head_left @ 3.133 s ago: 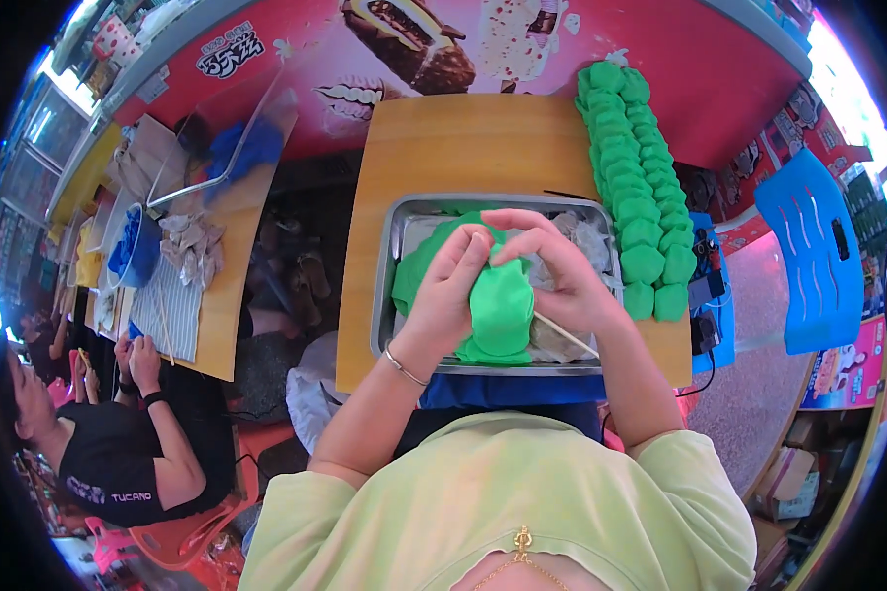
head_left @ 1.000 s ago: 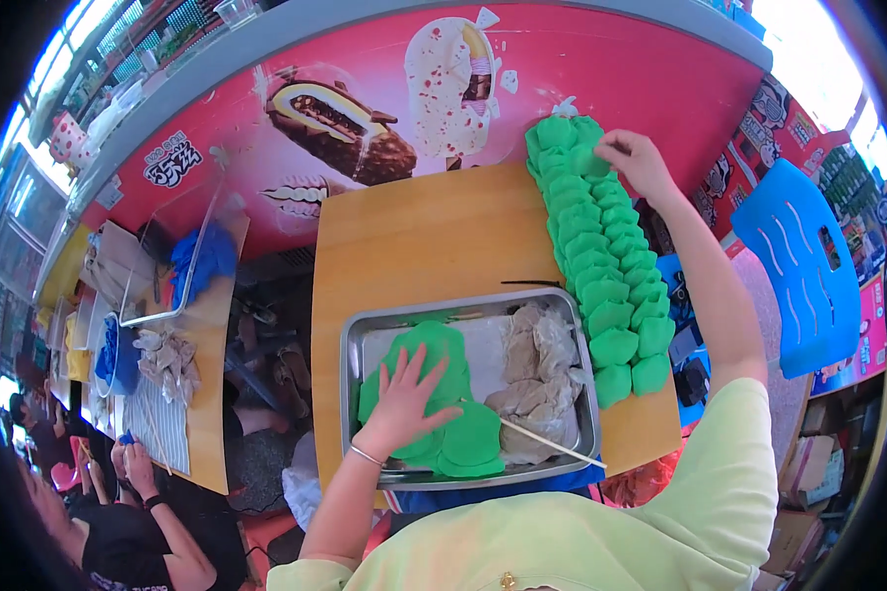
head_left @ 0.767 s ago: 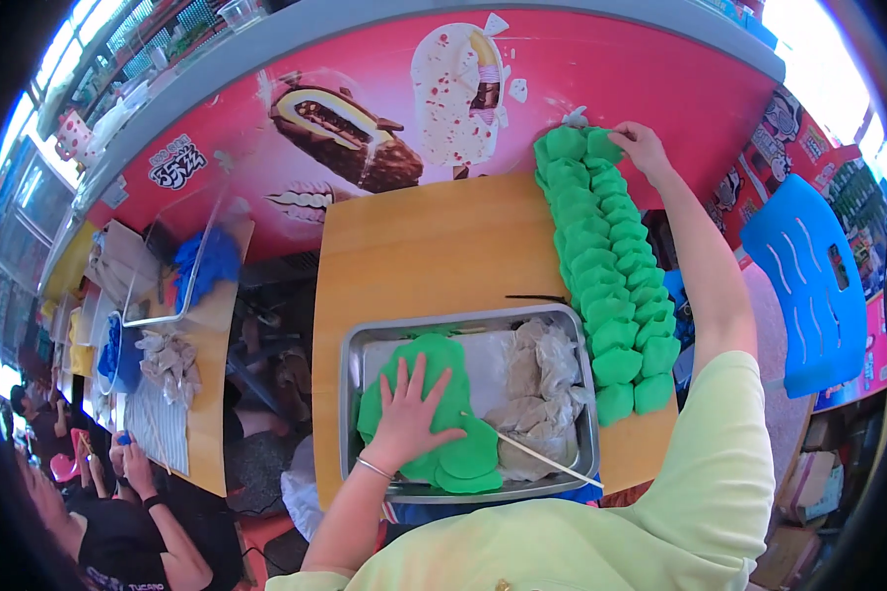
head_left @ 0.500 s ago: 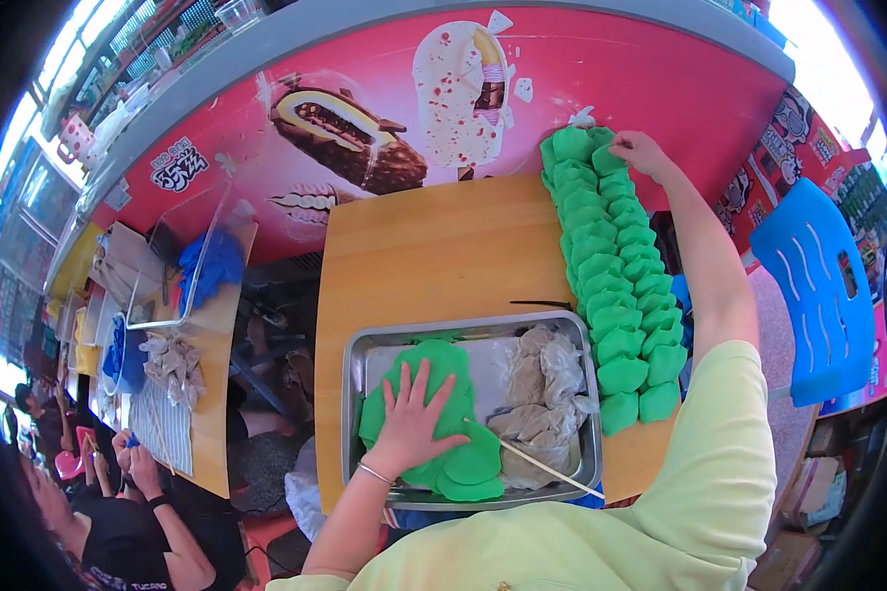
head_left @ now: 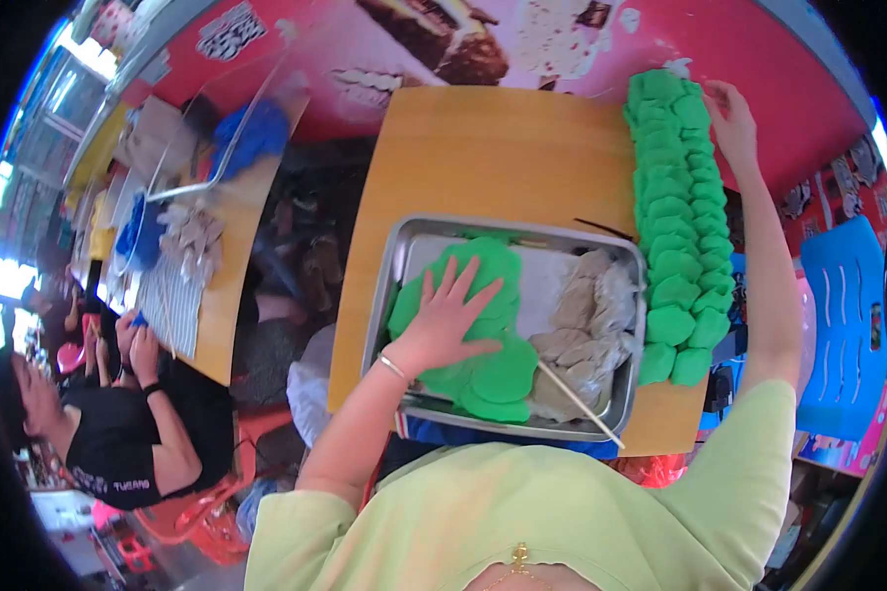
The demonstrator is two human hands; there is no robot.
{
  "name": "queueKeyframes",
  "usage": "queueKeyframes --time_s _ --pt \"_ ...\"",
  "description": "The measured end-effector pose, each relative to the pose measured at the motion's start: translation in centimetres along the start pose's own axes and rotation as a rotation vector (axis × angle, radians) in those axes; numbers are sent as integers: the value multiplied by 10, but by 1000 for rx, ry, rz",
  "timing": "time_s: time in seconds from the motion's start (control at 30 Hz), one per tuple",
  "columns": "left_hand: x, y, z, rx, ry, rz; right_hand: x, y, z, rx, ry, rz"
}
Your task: Assembling small green fabric decorations by stuffing fabric circles with material and folding them using a bamboo skewer.
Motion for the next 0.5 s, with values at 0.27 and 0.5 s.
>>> queueKeyframes --time_s 0.27,0.5 --pt "-20 12 18 135 -10 213 -228 8 157 -571 215 -466" --pt "-13 30 43 301 -47 404 -294 2 244 -833 220 -563"
Point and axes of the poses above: each hand's wrist, its own z-axis away from the middle knuckle, its own y-axis out of the back of the hand, x = y × z, the point moved 8 cm from there along -z, towards the middle knuckle, and after that the axes turned 8 degrees about -x, right-handed, at the moved point
